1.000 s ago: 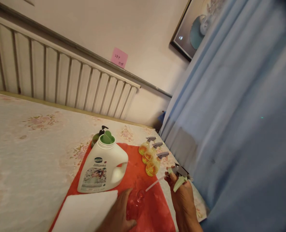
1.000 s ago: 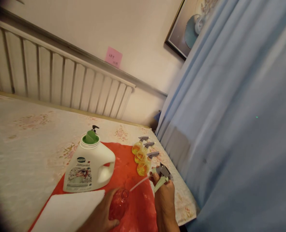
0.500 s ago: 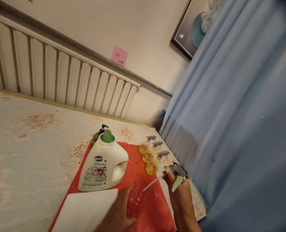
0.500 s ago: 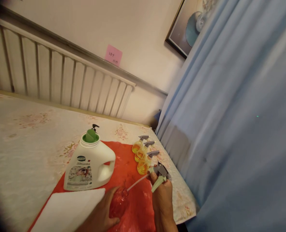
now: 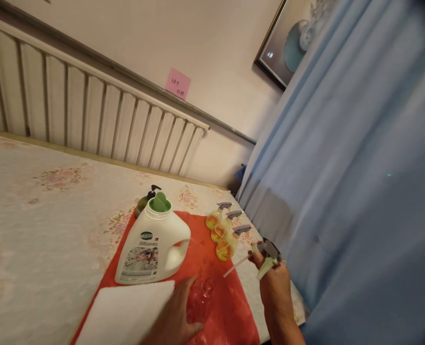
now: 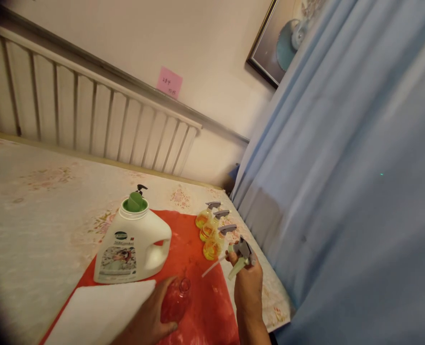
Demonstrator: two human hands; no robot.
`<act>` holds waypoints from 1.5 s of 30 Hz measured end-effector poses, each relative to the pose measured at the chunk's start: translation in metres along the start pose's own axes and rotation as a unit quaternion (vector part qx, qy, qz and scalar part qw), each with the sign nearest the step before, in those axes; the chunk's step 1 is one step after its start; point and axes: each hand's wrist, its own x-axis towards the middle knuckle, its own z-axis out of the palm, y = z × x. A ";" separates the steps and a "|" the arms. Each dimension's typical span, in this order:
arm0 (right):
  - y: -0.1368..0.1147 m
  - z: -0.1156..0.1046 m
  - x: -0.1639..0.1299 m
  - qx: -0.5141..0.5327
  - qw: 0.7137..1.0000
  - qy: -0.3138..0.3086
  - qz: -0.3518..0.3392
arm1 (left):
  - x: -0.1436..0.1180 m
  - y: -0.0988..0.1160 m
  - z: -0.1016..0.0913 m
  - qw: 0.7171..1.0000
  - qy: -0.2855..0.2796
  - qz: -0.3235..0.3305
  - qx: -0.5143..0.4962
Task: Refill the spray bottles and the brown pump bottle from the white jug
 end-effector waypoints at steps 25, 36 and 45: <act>0.137 0.074 -0.008 -0.286 0.939 -0.190 -0.034 | -0.001 0.017 -0.011 0.995 -0.051 -0.071 0.044; 0.109 0.082 0.005 -0.160 0.963 -0.217 -0.027 | -0.002 0.004 -0.003 0.998 -0.019 -0.039 0.039; 0.052 0.154 0.014 0.046 0.894 -0.445 0.000 | 0.007 -0.022 0.010 0.996 -0.028 -0.024 0.075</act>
